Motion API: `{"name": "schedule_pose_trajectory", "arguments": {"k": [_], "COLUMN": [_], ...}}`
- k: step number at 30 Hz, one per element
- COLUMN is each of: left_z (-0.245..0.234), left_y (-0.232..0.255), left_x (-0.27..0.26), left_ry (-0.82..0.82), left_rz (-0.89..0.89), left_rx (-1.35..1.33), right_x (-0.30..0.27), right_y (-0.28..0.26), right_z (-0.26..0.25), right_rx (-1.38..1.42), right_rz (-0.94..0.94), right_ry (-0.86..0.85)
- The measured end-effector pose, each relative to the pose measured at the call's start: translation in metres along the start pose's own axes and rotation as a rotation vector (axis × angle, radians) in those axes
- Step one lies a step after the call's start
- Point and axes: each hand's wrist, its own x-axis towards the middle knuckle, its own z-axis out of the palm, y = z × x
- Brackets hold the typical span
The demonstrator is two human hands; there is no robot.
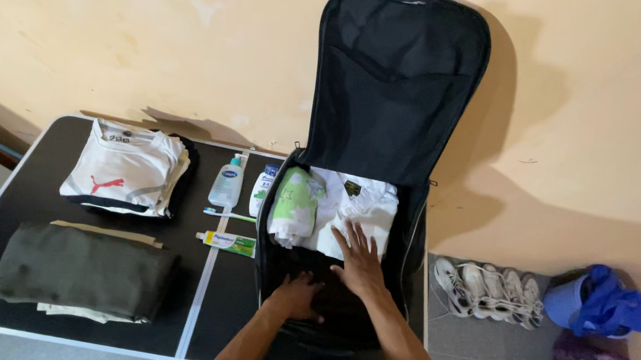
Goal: The person unpacks folded clothes from a black suitcase placed on a table. They remove a dark garment, a white t-shirt, a white shirt, and a brown t-shirt one by one, placing each on the table beside the suitcase. The suitcase remains open throughout the sequence.
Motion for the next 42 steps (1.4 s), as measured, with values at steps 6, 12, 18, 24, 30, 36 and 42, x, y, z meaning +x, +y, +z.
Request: {"name": "schedule_pose_trajectory", "arguments": {"k": [6, 12, 18, 24, 30, 36, 42], "left_z": [-0.050, -0.078, -0.078, -0.082, -0.083, -0.086, -0.083], "left_y": [0.008, 0.002, -0.019, -0.032, -0.037, -0.042, -0.041], "left_x": [0.002, 0.078, 0.148, 0.180, 0.181, 0.164, 0.158], "left_ry": [0.136, 0.846, 1.081, 1.187, 1.032, 0.772, 0.791], "left_rz": [0.024, 0.292, 0.315, 0.489, 0.318, 0.194, 0.124], "left_rx": [-0.138, -0.579, -0.604, -0.415, -0.426, -0.999, -0.928], "right_x": [0.018, 0.041, 0.059, 0.053, 0.041, 0.033, 0.037], "right_y": [-0.006, 0.024, 0.049, 0.041, 0.043, 0.054, 0.065], "right_z": [0.009, 0.065, 0.084, 0.050, 0.033, 0.045, 0.019], "right_rx": [-0.094, -0.060, -0.056, 0.136, 0.227, 0.293, 0.351], "right_rz": [0.058, 0.039, -0.048, -0.002, 0.001, -0.032, 0.056], "right_ry": [-0.144, 0.041, -0.003, -0.157, -0.067, 0.092, 0.136]}}
